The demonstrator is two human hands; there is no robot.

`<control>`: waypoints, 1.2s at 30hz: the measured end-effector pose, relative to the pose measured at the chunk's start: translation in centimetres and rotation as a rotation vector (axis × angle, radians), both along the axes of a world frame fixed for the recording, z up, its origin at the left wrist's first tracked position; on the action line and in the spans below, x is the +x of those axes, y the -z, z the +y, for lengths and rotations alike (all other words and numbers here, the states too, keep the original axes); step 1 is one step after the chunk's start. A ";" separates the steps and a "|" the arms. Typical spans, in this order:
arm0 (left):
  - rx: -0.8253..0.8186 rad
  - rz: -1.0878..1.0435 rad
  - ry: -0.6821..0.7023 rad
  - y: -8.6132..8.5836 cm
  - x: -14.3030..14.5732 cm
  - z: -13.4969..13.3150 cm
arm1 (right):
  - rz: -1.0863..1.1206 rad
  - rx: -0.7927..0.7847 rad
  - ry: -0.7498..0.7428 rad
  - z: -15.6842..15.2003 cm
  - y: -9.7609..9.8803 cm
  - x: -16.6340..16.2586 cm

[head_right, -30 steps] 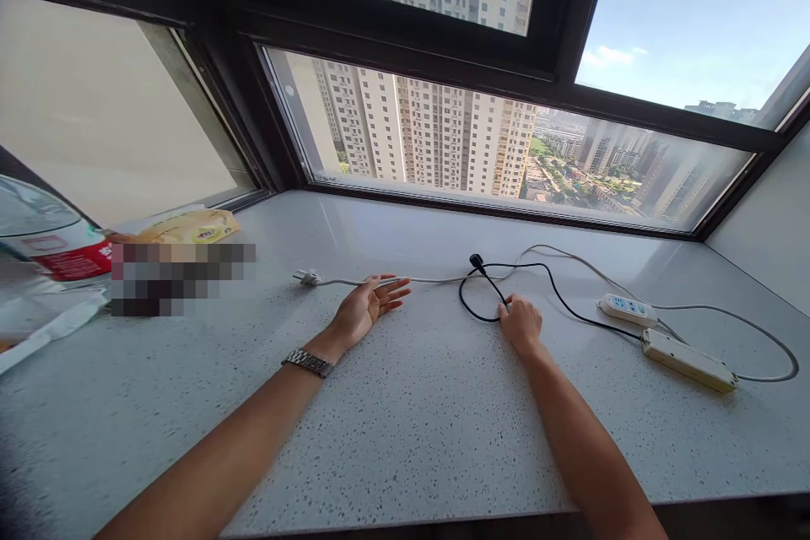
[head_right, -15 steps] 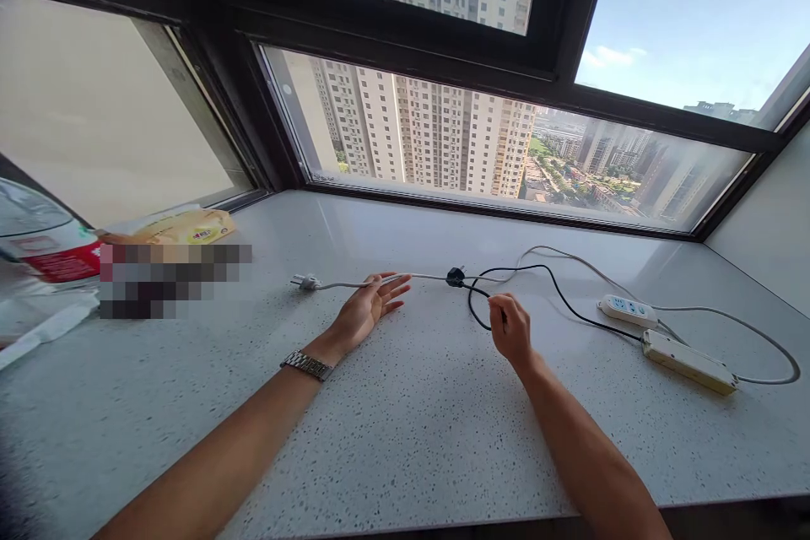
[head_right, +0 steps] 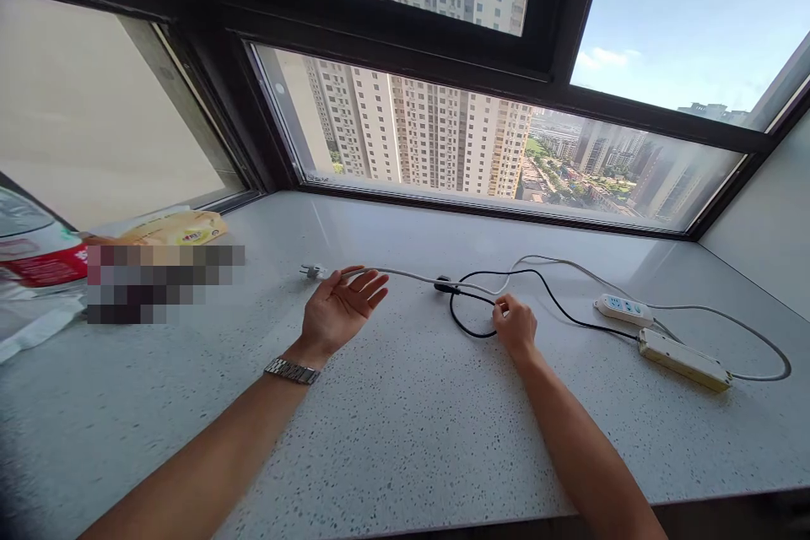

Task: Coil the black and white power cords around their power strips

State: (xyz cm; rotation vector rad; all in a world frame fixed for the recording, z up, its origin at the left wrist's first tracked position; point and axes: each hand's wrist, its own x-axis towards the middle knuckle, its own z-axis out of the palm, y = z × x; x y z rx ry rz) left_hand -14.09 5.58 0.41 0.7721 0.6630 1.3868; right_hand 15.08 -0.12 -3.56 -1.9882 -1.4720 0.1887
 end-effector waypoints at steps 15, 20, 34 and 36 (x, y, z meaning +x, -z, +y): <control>-0.004 0.021 0.460 0.7 0.2 -0.5 | 0.006 0.312 -0.154 1.3 1.4 2.6; -0.033 0.209 0.555 1.1 -0.1 -0.2 | -0.151 0.242 0.021 1.3 1.1 3.4; -0.161 0.537 0.821 1.5 0.2 -0.9 | -0.391 -0.250 -0.248 2.3 -3.1 -3.8; -0.169 0.531 0.820 1.4 0.2 -1.0 | -0.388 -0.325 -0.301 3.3 -3.6 -5.8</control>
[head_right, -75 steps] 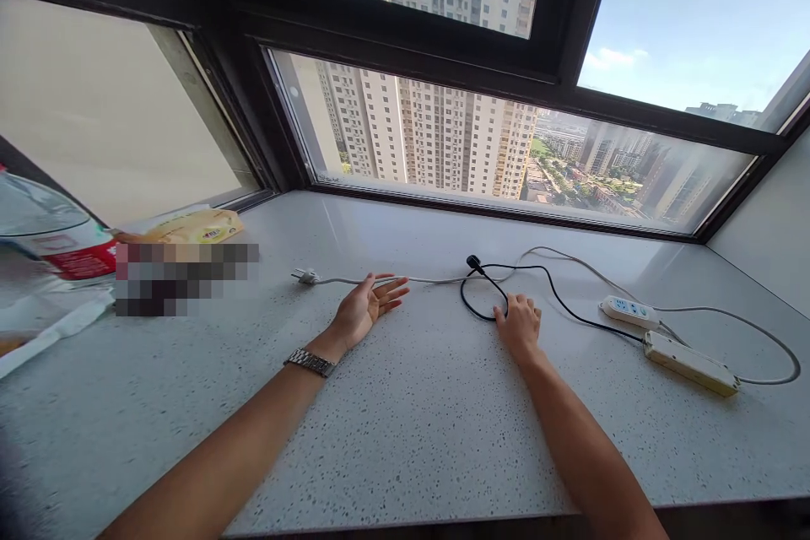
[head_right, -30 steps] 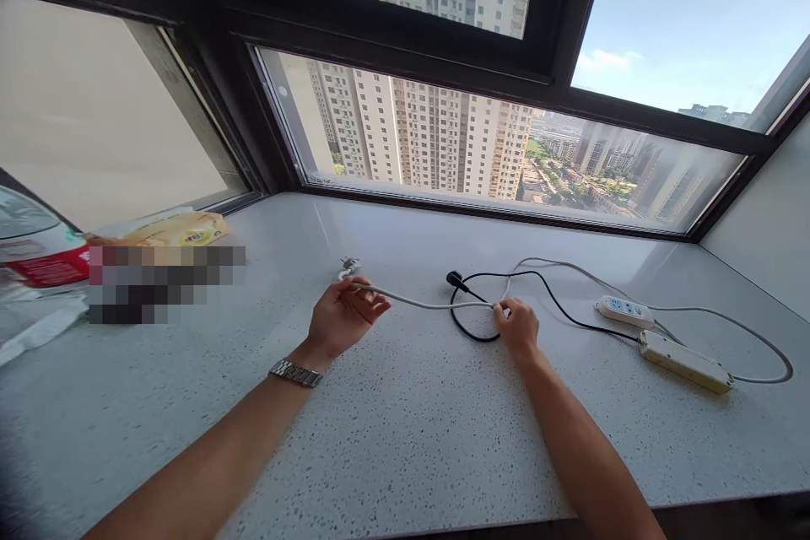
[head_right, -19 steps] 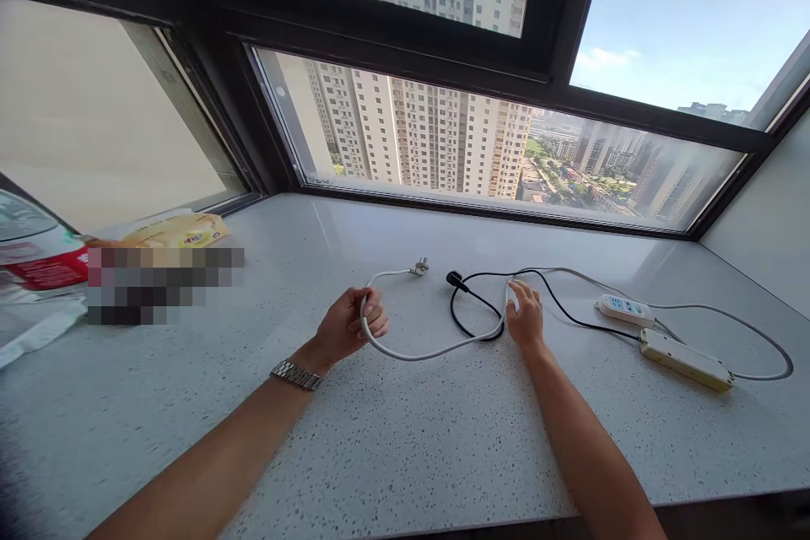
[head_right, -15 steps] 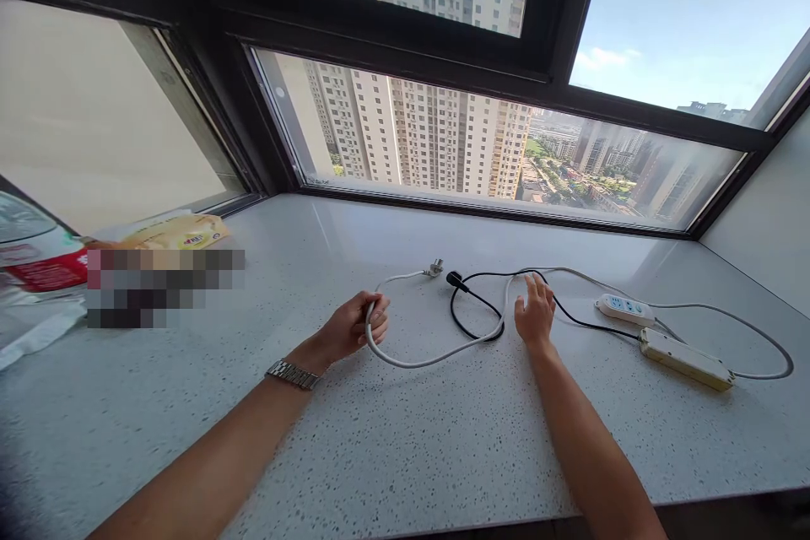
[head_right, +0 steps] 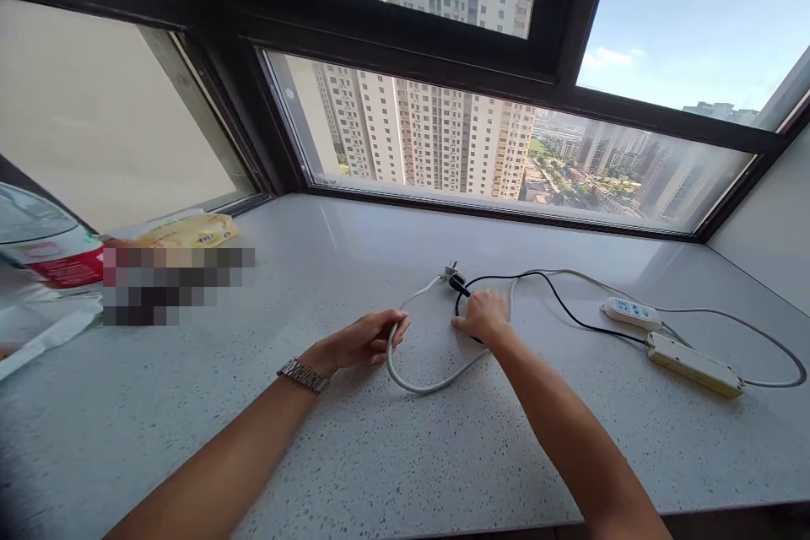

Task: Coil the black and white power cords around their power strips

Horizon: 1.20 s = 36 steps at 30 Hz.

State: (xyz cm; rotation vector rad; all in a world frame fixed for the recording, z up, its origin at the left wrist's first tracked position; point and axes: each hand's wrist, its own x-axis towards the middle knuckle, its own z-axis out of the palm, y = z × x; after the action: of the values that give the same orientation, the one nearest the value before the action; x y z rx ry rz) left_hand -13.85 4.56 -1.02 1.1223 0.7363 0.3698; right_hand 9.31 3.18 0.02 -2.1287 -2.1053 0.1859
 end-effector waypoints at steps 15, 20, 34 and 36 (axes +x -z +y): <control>-0.082 -0.086 -0.252 -0.1 0.5 -0.1 | 0.850 0.645 0.243 5.6 -11.7 6.5; -0.042 -0.124 -0.614 -0.1 2.7 1.8 | 1.494 0.812 0.094 -1.2 -17.8 12.9; 0.342 0.134 -0.484 -2.1 8.6 4.1 | 1.274 0.134 0.115 -8.4 -4.8 3.7; 0.654 0.101 -0.520 -0.9 8.0 1.1 | 1.126 0.157 0.107 -7.0 -2.3 2.7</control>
State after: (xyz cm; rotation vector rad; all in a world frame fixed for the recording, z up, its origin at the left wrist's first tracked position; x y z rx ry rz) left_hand -5.86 5.63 -0.15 1.5588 1.0348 1.0547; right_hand 11.96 -3.77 2.34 -1.4412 -1.2637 0.9081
